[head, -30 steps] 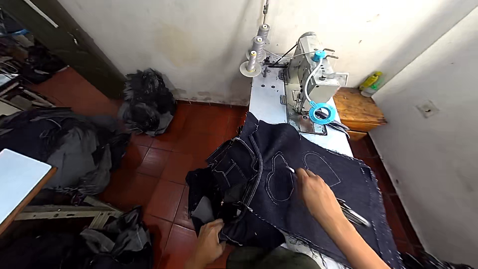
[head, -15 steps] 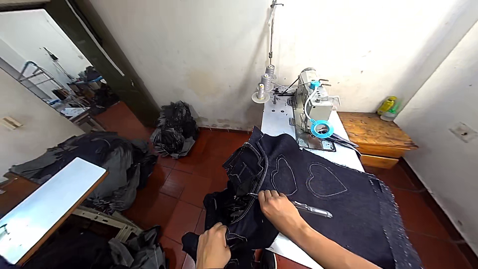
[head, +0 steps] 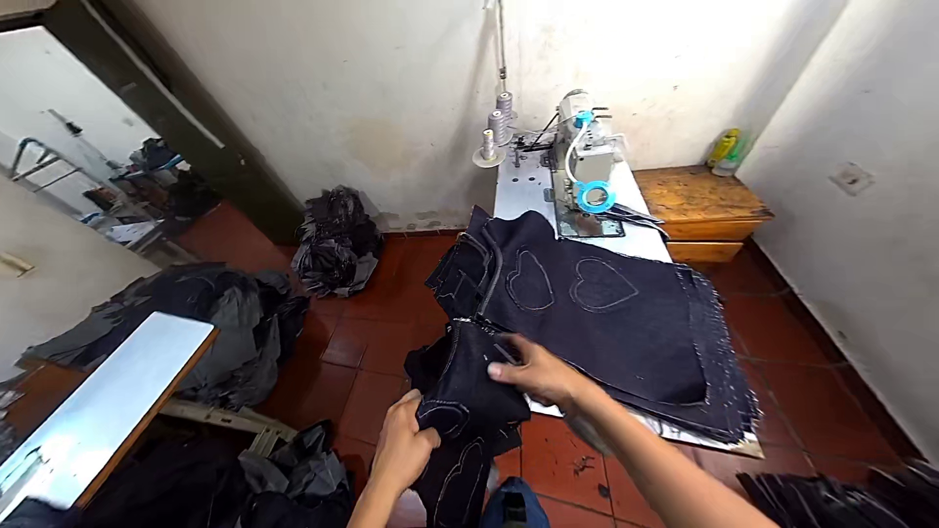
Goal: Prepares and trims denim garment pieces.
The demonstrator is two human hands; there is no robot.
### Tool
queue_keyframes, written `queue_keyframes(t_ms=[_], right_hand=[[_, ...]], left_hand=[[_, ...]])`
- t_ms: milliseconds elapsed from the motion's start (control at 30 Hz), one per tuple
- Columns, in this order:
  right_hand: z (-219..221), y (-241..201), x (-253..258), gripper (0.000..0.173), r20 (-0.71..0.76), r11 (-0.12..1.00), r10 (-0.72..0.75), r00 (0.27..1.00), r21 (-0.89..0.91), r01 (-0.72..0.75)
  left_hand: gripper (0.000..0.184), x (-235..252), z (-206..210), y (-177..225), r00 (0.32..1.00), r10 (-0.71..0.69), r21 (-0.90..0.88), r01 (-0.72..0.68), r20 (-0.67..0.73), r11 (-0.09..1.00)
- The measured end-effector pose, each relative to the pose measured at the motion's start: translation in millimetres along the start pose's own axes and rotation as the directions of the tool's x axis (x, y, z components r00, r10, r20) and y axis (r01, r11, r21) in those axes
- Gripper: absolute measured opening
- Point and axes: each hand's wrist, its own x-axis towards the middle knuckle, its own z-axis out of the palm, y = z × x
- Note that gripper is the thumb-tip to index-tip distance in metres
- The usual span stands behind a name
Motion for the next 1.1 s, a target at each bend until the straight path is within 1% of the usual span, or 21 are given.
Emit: queue_keyframes(t_ms=[33, 100, 167, 200, 233, 267, 333, 400, 467, 500, 600, 667, 700, 800, 833, 867, 900, 933, 1000, 1033, 1100], right_hand=[[10.5, 0.2, -2.7, 0.065, 0.026, 0.994, -0.043, 0.999, 0.103, 0.041], [18.5, -11.2, -10.4, 0.030, 0.099, 0.965, -0.149, 0.984, 0.233, 0.122], [13.5, -34.6, -25.9, 0.023, 0.117, 0.926, -0.304, 0.945, 0.271, 0.264], [7.0, -49.1, -35.1, 0.022, 0.088, 0.905, -0.376, 0.922, 0.249, 0.346], [1.1, -63.5, -44.4, 0.025, 0.060, 0.891, -0.428, 0.902, 0.192, 0.410], [-3.4, -77.5, -53.6, 0.028, 0.062, 0.886, -0.458, 0.887, 0.108, 0.451], [-5.6, -101.1, -66.3, 0.035, 0.111, 0.826, -0.541, 0.834, -0.116, 0.552], [-5.0, -113.3, -71.2, 0.033, 0.042, 0.728, -0.626, 0.778, -0.326, 0.603], [-16.9, -102.1, -61.5, 0.021, -0.135, 0.672, -0.719, 0.682, -0.388, 0.631], [-28.5, -87.8, -56.1, 0.031, -0.188, 0.708, -0.700, 0.689, -0.309, 0.636], [-42.3, -10.3, -35.9, 0.100, -0.169, 0.883, -0.444, 0.880, 0.086, 0.462], [-12.0, 33.9, -16.0, 0.108, -0.054, 0.916, -0.328, 0.943, 0.228, 0.331], [9.1, 43.5, -9.5, 0.099, -0.008, 0.915, -0.303, 0.953, 0.277, 0.293], [52.5, 37.2, -6.4, 0.035, 0.081, 0.829, -0.345, 0.935, 0.494, 0.263], [53.1, 32.4, -13.3, 0.022, 0.058, 0.786, -0.370, 0.927, 0.552, 0.279], [47.3, 29.7, -25.9, 0.018, -0.005, 0.751, -0.379, 0.925, 0.583, 0.311], [36.7, 29.1, -44.0, 0.019, -0.097, 0.734, -0.361, 0.927, 0.584, 0.347], [22.8, 28.9, -66.8, 0.021, -0.203, 0.745, -0.319, 0.926, 0.550, 0.377], [-14.1, 26.1, -115.8, 0.020, -0.415, 0.847, -0.224, 0.882, 0.364, 0.387], [-35.3, 21.8, -138.1, 0.014, -0.522, 0.914, -0.191, 0.831, 0.214, 0.344], [-79.9, 7.1, -175.9, 0.012, -0.687, 0.972, -0.228, 0.690, -0.117, 0.204]], left_hand=[[0.031, -2.5, -1.6, -2.5, 0.993, 0.119, -0.132, -0.120, -0.010, 0.984], [0.038, -5.3, -6.1, -13.1, 0.944, 0.323, -0.445, -0.264, 0.062, 0.856], [0.041, -5.3, -8.1, -26.8, 0.850, 0.496, -0.747, -0.212, 0.177, 0.630], [0.039, 0.8, -5.5, -35.1, 0.768, 0.598, -0.835, -0.163, 0.227, 0.526], [0.049, 8.4, -1.3, -41.8, 0.694, 0.674, -0.886, -0.115, 0.252, 0.449], [0.056, 15.1, 3.4, -44.3, 0.680, 0.687, -0.905, -0.083, 0.255, 0.418], [0.054, 29.8, 4.6, -41.8, 0.718, 0.629, -0.846, -0.108, 0.297, 0.523], [0.044, 34.0, 0.4, -29.0, 0.720, 0.628, -0.714, -0.271, 0.295, 0.646], [0.046, 23.9, -19.1, -5.3, 0.688, 0.715, -0.618, -0.508, 0.127, 0.599], [0.043, 15.8, -39.4, 10.0, 0.665, 0.747, -0.596, -0.590, 0.025, 0.545], [0.031, -17.7, -121.9, 56.7, 0.624, 0.761, -0.505, -0.721, -0.177, 0.474], [0.032, -29.7, -169.9, 71.2, 0.591, 0.746, -0.424, -0.787, -0.307, 0.448], [0.032, -30.0, -186.3, 74.8, 0.570, 0.724, -0.377, -0.815, -0.388, 0.440], [0.027, -23.7, -207.2, 79.5, 0.519, 0.557, -0.246, -0.836, -0.649, 0.491], [0.020, -20.6, -210.1, 80.3, 0.508, 0.509, -0.223, -0.825, -0.695, 0.519], [0.015, -16.7, -213.4, 78.2, 0.517, 0.522, -0.218, -0.820, -0.678, 0.530], [0.018, -10.8, -217.2, 70.1, 0.520, 0.616, -0.220, -0.839, -0.591, 0.498], [0.027, -1.3, -220.9, 60.4, 0.514, 0.731, -0.228, -0.857, -0.449, 0.462], [0.021, 25.7, -214.7, 51.3, 0.488, 0.842, -0.256, -0.865, -0.229, 0.432], [0.013, 39.0, -203.7, 53.3, 0.476, 0.859, -0.258, -0.868, -0.190, 0.424], [0.012, 61.9, -174.5, 69.9, 0.489, 0.834, -0.252, -0.867, -0.256, 0.430]])
